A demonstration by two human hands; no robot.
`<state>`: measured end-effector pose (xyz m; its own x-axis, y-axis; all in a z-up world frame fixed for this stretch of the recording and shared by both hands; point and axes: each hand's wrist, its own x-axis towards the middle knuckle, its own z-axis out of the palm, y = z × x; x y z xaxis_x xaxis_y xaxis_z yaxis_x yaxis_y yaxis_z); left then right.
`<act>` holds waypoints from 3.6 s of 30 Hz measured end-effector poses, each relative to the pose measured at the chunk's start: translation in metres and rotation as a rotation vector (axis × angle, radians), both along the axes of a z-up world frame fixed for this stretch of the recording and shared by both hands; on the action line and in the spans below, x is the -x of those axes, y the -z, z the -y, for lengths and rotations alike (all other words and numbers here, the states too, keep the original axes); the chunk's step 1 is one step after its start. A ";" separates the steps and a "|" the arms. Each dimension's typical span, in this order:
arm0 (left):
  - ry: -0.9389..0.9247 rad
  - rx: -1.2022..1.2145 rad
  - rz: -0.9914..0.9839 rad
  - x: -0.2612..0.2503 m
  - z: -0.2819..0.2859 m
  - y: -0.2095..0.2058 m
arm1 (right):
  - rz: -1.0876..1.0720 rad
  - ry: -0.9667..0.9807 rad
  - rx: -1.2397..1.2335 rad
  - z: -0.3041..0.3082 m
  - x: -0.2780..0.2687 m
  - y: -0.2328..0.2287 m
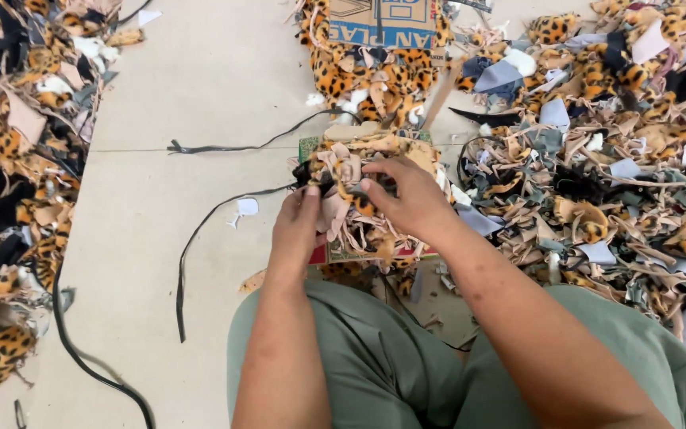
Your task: Stuffing fabric scraps into a leopard-print fabric casing to create a plush item.
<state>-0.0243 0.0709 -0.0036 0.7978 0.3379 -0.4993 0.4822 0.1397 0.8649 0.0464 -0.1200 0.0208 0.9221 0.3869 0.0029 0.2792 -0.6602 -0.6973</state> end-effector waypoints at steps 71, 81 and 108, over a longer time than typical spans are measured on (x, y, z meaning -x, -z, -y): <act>-0.178 0.221 0.113 -0.003 -0.005 -0.051 | 0.378 -0.181 0.448 -0.064 -0.081 0.021; -0.176 0.359 -0.064 -0.013 -0.008 -0.055 | 0.321 -0.249 0.340 -0.079 -0.081 0.016; 0.147 0.230 0.398 -0.004 -0.002 -0.015 | 0.413 -0.174 -0.079 0.050 -0.001 0.005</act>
<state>-0.0204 0.0728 0.0112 0.9731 0.1242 -0.1939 0.1487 0.3043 0.9409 0.0475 -0.1698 0.0153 0.7587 0.5197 0.3928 0.6467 -0.5279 -0.5506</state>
